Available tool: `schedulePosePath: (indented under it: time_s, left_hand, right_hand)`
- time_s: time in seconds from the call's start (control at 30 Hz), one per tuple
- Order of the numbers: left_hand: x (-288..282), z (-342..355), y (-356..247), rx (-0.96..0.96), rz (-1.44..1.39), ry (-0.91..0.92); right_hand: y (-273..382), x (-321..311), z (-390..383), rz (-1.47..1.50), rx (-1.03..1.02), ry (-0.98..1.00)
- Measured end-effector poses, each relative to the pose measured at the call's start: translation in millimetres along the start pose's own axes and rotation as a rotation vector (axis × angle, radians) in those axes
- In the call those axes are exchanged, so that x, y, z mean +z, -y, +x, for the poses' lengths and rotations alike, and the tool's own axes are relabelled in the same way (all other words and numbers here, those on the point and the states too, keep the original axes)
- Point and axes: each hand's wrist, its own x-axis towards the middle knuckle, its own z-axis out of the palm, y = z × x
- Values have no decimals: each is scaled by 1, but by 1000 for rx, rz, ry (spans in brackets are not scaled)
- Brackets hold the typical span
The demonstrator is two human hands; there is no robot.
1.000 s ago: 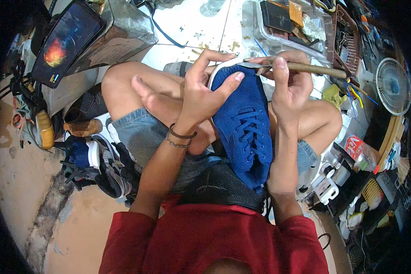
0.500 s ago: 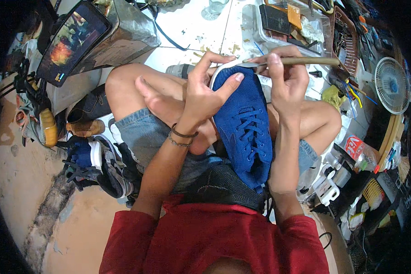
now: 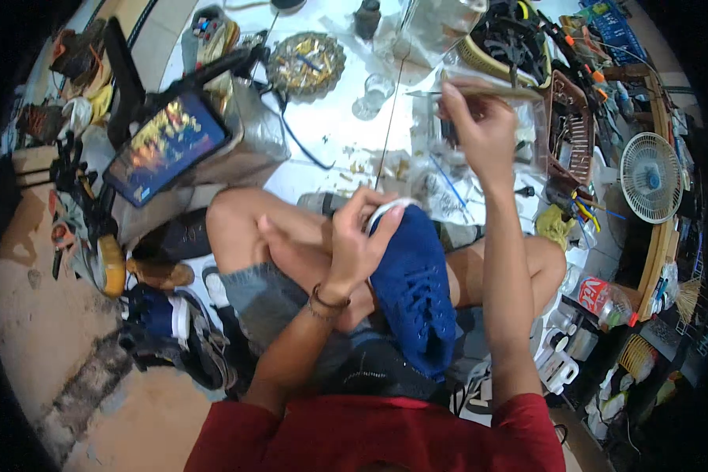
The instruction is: Inspecting shoe soles and applying glue for repair.
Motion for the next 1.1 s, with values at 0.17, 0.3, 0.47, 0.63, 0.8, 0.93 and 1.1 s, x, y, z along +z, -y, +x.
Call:
schedulePosePath:
  time_s: [0.17,0.3,0.47,0.63,0.8,0.93,1.1]
  left_hand:
    - [-16,1,0,77,2,98]
    - [-10,-2,-8,-363,-293,-178]
    - [-14,4,-4,-387,-447,-119]
    - [-18,1,3,-349,-310,-133]
    - [-16,2,1,-336,-309,-103]
    - [-9,13,-18,-320,-179,-106]
    - [-10,8,-17,-290,-198,-111]
  right_hand:
    - [-65,34,49,-393,-149,195]
    - [-76,44,55,-623,-239,274]
    - [-73,47,57,-775,-333,361]
    - [-73,49,59,-822,-279,422]
    - [-71,52,58,-795,-272,448]
    - [-76,48,56,-818,-249,432]
    - [-79,46,58,-774,-217,422]
